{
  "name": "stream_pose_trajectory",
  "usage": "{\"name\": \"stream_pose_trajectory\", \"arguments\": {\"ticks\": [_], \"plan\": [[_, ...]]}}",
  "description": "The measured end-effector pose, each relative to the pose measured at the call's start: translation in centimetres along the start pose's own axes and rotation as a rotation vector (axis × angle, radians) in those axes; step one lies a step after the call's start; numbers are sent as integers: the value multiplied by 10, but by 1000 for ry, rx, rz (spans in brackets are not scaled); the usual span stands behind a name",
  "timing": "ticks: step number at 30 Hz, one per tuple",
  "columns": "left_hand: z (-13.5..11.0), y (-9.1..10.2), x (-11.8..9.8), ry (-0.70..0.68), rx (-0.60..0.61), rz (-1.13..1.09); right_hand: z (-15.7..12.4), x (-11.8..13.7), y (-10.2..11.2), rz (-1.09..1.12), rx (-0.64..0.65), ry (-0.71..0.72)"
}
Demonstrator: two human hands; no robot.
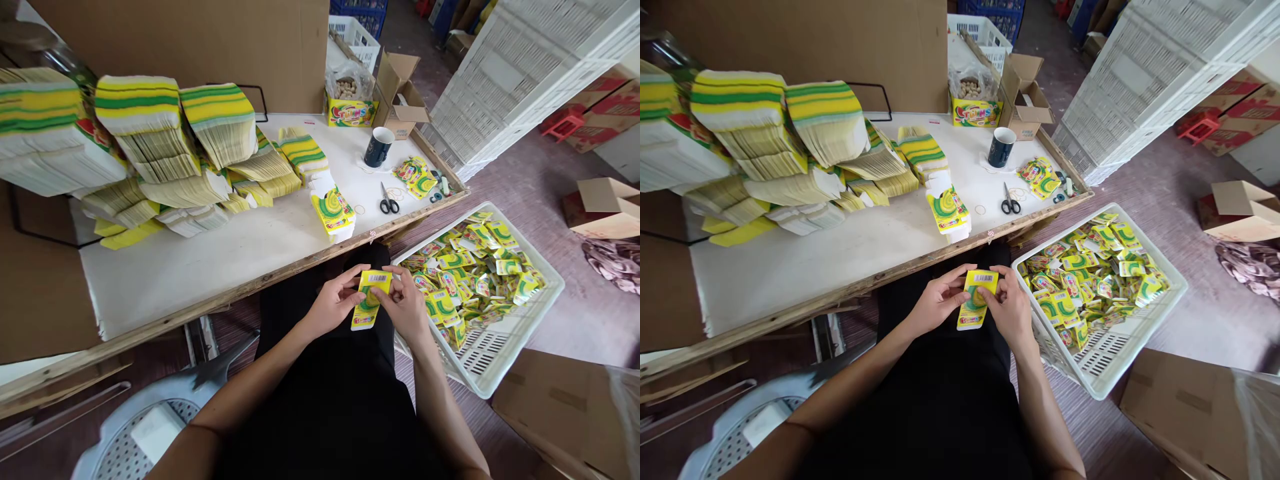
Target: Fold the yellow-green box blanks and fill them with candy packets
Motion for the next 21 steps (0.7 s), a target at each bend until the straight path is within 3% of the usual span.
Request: {"name": "stream_pose_trajectory", "arguments": {"ticks": [8, 10, 12, 14, 16, 19, 21], "plan": [[1, -10, 6, -37, 13, 77, -6, -6, 0, 60, -70, 87], [4, -14, 2, -124, 73, 138, -6, -10, 7, 99, -120, 93], [13, -10, -7, -291, 79, 260, -5, -17, 25, 63, -306, 115], [28, 6, -18, -499, -44, 480, -5, -23, 51, -105, -616, 159], [47, 30, -24, -636, -214, 714, -6, -31, 72, -232, -792, 151], [74, 68, -17, -622, -282, 956, -6, -42, 79, -179, -739, 80], [85, 84, -6, -547, -200, 1056, -6, -43, 65, -87, -606, 52]]}}
Point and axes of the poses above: each hand's wrist, its own z-axis towards the middle knuckle, its own y-axis out of the back of the hand, x = y × z, the point moved 2 cm from there along z, towards the middle knuckle, and after that the axes turned 8 degrees about -y, right-handed, at the moved point
